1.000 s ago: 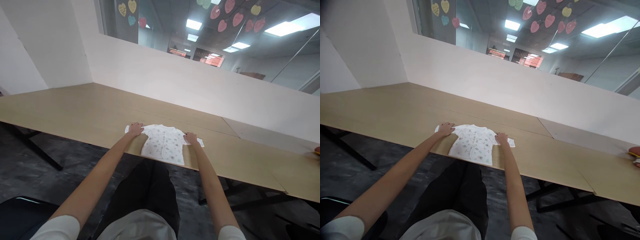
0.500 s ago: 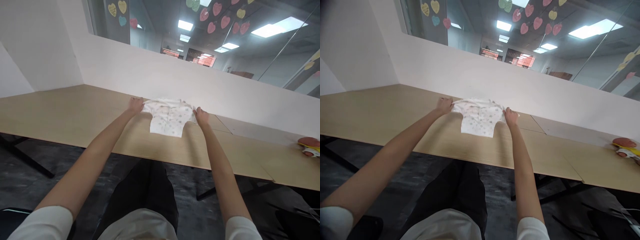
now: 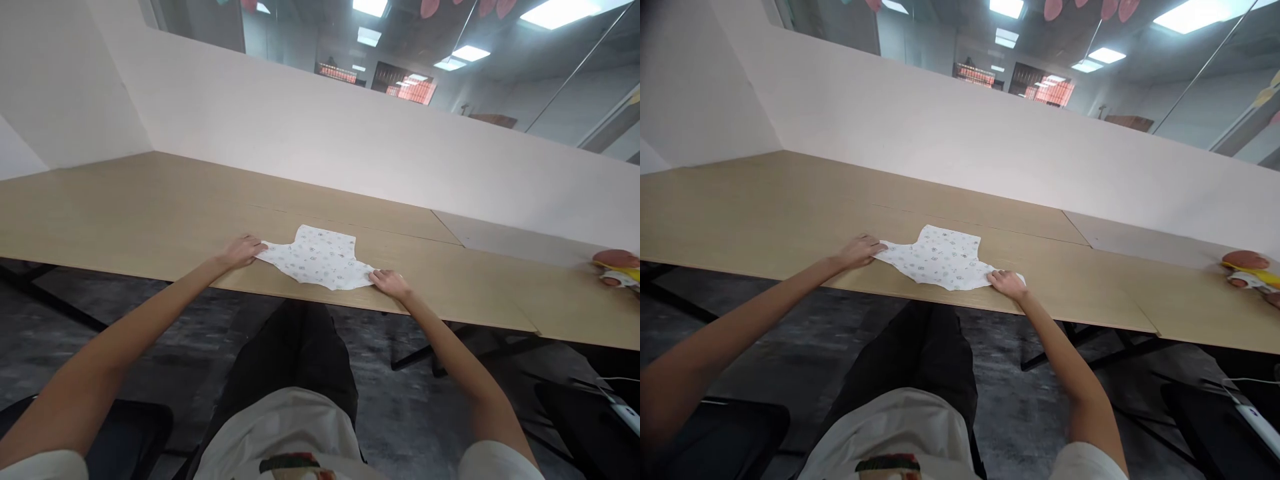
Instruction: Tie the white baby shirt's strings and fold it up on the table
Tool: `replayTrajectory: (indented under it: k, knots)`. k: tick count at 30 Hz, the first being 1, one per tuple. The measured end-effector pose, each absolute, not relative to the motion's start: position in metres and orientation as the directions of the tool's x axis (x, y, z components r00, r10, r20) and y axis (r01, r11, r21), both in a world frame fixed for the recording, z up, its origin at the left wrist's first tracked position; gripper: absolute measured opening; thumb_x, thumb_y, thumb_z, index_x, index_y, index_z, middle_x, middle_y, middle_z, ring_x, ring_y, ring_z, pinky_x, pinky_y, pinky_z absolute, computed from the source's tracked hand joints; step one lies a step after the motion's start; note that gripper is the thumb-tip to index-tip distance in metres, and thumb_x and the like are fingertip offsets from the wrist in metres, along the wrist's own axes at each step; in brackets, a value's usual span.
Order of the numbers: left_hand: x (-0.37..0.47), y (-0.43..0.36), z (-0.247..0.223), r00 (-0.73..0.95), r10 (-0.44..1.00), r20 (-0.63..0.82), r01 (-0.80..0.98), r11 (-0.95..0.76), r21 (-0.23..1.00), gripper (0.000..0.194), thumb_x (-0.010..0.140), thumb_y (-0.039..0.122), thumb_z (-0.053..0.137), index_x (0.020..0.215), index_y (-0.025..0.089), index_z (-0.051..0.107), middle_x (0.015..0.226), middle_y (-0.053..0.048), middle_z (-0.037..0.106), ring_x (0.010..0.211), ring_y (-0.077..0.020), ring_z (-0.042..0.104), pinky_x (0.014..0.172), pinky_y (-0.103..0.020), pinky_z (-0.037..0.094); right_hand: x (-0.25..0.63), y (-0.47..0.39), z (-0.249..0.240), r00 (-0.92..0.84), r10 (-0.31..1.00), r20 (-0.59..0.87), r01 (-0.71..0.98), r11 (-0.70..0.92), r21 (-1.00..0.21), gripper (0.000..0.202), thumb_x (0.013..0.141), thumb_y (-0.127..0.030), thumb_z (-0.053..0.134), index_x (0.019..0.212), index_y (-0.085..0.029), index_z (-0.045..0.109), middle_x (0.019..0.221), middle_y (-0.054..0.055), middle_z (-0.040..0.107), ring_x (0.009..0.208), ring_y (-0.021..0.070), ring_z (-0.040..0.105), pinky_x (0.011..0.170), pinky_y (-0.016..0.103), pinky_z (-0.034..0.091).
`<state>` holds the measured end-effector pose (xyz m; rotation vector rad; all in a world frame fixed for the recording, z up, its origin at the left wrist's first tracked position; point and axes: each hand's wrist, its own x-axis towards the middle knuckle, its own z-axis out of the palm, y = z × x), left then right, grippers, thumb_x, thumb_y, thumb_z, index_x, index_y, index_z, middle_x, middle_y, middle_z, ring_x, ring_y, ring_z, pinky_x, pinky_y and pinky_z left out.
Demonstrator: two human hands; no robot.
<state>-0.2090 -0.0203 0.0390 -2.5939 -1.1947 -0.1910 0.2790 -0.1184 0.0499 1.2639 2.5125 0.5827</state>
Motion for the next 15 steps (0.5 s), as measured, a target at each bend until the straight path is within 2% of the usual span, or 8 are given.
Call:
replayTrajectory:
  k: [2,6,11,15]
  knots:
    - [-0.217,-0.024,0.033,0.629,0.741,0.235,0.777,-0.604,-0.178,0.037,0.08,0.015,0.043,0.105,0.021,0.07,0.101,-0.014,0.069,0.101,-0.0276,0.063,0.092,-0.041,0.045,0.285,-0.127,0.044,-0.498,0.866,-0.048,0.77,0.467,0.436,0.027,0.094,-0.009,0.038,0.112,-0.014,0.057,0.104,0.015,0.065,0.09,0.0217,0.062,0.071,0.028,0.043]
    - [-0.235,-0.025,0.027,0.486,0.84,0.241,0.87,-0.492,-0.035,0.04,0.079,0.018,0.042,0.104,0.023,0.072,0.113,-0.013,0.068,0.111,-0.0281,0.06,0.098,-0.041,0.045,0.301,-0.132,0.04,-0.215,0.977,0.008,0.923,0.201,0.329,0.035,0.094,-0.009,0.035,0.121,-0.013,0.056,0.119,0.017,0.061,0.106,0.0235,0.059,0.083,0.03,0.045]
    - [-0.25,-0.029,0.024,0.241,0.941,0.24,0.944,-0.285,0.169,0.046,0.073,0.017,0.042,0.106,0.024,0.072,0.122,-0.008,0.067,0.115,-0.0275,0.059,0.1,-0.04,0.045,0.312,-0.123,0.043,0.011,1.0,0.018,0.977,-0.015,0.211,0.044,0.09,-0.007,0.039,0.13,-0.012,0.054,0.125,0.018,0.06,0.117,0.025,0.054,0.096,0.033,0.04]
    - [-0.248,-0.038,0.025,0.137,0.963,0.232,0.958,-0.188,0.216,0.046,0.073,0.017,0.04,0.105,0.022,0.073,0.12,-0.007,0.068,0.113,-0.0261,0.06,0.096,-0.036,0.047,0.311,-0.113,0.045,0.094,0.996,-0.008,0.988,-0.092,0.12,0.049,0.087,-0.003,0.037,0.13,-0.016,0.056,0.128,0.015,0.061,0.117,0.0245,0.056,0.097,0.034,0.039]
